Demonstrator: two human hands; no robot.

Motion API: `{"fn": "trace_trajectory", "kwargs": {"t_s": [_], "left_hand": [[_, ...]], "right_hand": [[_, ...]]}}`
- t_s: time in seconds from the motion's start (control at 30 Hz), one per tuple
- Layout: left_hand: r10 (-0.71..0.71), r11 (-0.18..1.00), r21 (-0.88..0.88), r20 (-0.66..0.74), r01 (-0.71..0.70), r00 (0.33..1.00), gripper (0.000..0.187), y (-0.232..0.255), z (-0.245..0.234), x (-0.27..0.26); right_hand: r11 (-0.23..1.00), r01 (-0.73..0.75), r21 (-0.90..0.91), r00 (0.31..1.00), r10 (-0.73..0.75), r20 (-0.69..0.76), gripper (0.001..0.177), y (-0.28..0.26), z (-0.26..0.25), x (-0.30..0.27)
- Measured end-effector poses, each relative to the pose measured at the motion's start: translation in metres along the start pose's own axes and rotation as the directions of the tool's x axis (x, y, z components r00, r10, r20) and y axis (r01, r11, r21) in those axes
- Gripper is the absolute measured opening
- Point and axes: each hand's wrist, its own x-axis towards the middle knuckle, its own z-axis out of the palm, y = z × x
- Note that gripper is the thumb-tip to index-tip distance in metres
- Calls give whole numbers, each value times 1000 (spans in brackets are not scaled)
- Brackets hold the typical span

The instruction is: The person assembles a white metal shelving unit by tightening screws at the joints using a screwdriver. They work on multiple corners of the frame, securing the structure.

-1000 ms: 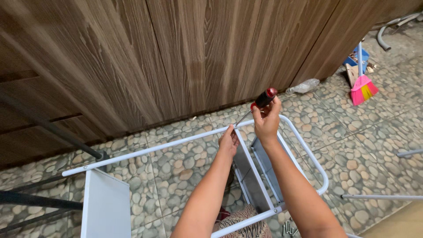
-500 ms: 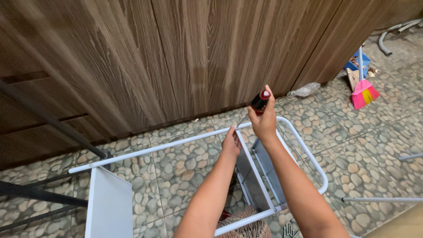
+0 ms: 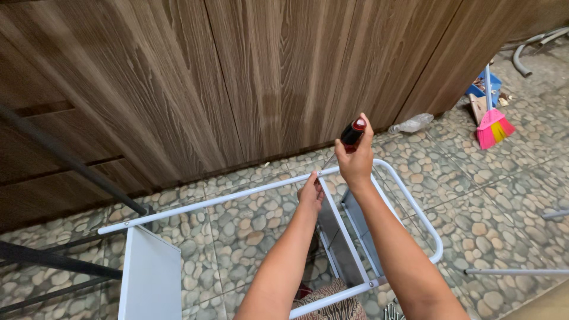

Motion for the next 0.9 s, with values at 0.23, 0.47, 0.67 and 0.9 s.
{"fn": "trace_trajectory", "kwargs": {"t_s": [0.23, 0.47, 0.67, 0.9], "left_hand": [[10, 1000, 17, 0, -10, 1000, 28, -1, -2, 5], [1, 998, 55, 30, -2, 1000, 28, -1, -3, 7], [-7, 999, 44, 42, 5, 999, 28, 0, -4, 5], [-6, 998, 67, 17, 5, 1000, 30, 4, -2, -7]], "right_hand": [[1000, 25, -18, 999, -24, 43, 82, 2, 0, -3], [1000, 26, -14, 1000, -26, -3, 82, 3, -4, -4], [999, 35, -9, 999, -35, -2, 81, 7, -3, -2], [996, 72, -57, 997, -73, -16, 83, 11, -4, 5]]}}
